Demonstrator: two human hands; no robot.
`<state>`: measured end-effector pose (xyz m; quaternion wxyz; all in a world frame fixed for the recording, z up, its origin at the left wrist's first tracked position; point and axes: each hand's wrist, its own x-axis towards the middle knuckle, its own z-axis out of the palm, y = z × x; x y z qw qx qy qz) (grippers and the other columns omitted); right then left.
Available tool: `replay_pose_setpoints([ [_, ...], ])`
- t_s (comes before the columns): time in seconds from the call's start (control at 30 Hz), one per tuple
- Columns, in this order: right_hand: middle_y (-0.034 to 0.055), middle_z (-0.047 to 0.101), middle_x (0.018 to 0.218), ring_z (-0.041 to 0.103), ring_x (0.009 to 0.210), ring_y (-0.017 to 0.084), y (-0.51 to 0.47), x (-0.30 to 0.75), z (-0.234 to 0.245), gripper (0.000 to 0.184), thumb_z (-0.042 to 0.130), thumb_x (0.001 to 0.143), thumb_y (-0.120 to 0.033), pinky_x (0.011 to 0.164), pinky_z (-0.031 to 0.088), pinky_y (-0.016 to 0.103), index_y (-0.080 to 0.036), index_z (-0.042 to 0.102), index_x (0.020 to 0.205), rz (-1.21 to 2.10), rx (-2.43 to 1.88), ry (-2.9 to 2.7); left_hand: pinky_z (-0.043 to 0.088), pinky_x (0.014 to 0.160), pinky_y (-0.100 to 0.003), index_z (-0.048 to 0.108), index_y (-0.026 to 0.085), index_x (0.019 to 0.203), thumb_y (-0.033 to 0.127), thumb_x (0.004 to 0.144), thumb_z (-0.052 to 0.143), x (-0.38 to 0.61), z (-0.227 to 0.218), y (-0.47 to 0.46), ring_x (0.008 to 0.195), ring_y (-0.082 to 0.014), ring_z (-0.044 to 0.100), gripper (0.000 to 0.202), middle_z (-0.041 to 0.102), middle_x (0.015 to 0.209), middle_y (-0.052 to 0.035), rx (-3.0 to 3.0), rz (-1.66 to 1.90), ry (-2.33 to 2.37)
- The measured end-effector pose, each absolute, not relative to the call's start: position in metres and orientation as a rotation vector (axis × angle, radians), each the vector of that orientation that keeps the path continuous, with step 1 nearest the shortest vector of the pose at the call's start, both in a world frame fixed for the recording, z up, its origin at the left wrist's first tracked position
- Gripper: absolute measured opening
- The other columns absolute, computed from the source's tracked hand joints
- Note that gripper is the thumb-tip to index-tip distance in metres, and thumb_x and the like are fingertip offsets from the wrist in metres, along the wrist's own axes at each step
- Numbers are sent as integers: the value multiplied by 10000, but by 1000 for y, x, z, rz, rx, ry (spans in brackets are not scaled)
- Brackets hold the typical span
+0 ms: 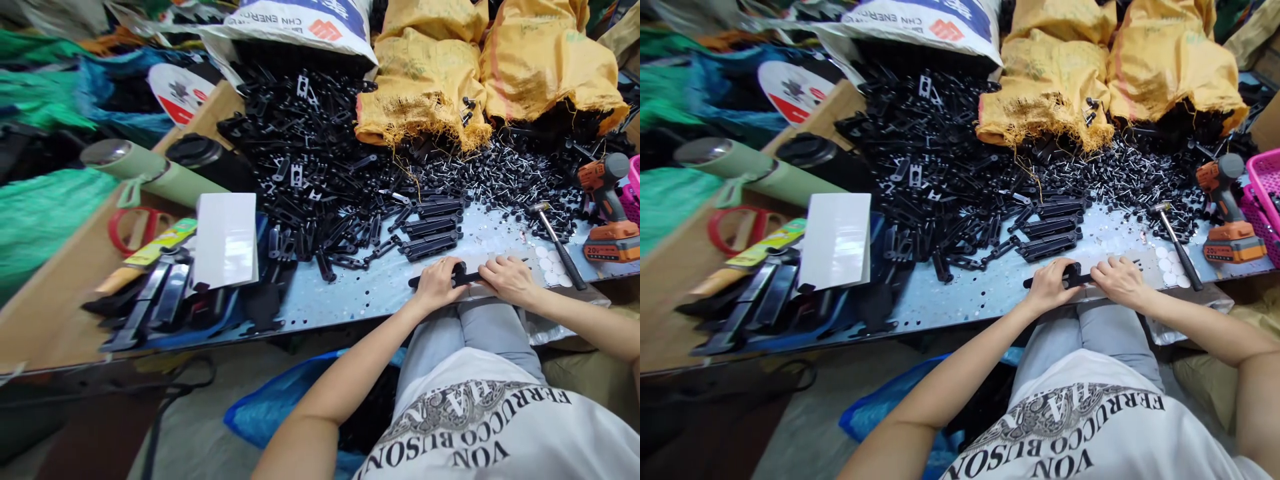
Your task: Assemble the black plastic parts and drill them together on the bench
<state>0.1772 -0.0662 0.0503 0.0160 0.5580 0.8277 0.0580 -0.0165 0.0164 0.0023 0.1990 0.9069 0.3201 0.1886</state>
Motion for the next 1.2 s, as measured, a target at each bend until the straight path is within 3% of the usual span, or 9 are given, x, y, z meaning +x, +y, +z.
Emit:
replay_pose_setpoints([
  [0.17,69,603,858,487,791,185,-58,178,60,268,345,975,-324,630,204,315,-186,574,950,153,1649,2593,488,758,-323,515,207,1005,421,713,673,-17,-4,18,899,-221,630,395,637,952,-50,2506,600,893],
  [0.3,85,607,872,495,806,193,-56,184,51,295,362,963,-378,645,231,305,-184,584,957,81,1771,2524,483,759,-329,512,201,1041,437,725,669,-12,4,16,905,-228,622,425,638,969,-53,2478,438,970],
  [0.43,87,610,881,506,827,201,-58,206,25,354,371,947,-448,668,274,293,-183,605,934,12,1911,2508,424,906,-382,457,176,1201,473,804,579,27,20,30,1121,-261,516,510,577,1170,-110,2591,335,839],
  [0.53,91,609,930,513,867,200,-64,222,6,390,379,937,-480,693,306,286,-172,617,948,-27,2007,2516,391,940,-384,453,177,1252,229,917,383,83,29,65,1156,-233,476,347,544,1234,-116,2627,375,928],
  [0.6,86,612,958,515,889,199,-69,229,0,405,377,932,-496,723,326,284,-173,618,970,-72,2035,2533,410,893,-385,511,168,1210,93,886,342,119,32,94,1098,-237,504,373,572,1184,-128,2661,265,987],
  [0.73,84,611,1039,510,942,197,-55,254,5,389,332,958,-446,811,359,293,-178,589,1075,-90,2202,2516,415,858,-390,631,93,952,12,830,368,159,29,127,972,-246,556,301,631,975,-157,2690,190,965],
  [0.93,156,574,1085,467,997,262,40,324,29,337,337,928,-271,808,384,349,-133,558,1143,191,2712,2016,405,893,-352,593,108,1012,160,914,366,129,34,104,1027,-227,516,253,594,1077,-139,2730,326,932],
  [1.1,178,560,1119,430,1041,295,97,336,29,344,381,839,-127,808,350,395,-118,579,1121,222,2540,1881,436,881,-333,590,160,983,273,932,389,35,38,73,944,-196,561,236,635,968,-82,2550,709,1067],
  [1.2,183,569,1093,424,1038,296,106,329,26,317,374,854,-158,824,318,405,-103,595,1075,302,2506,1910,465,827,-320,598,176,943,264,924,400,-19,31,58,881,-184,587,218,644,908,-64,2421,734,1186],
])
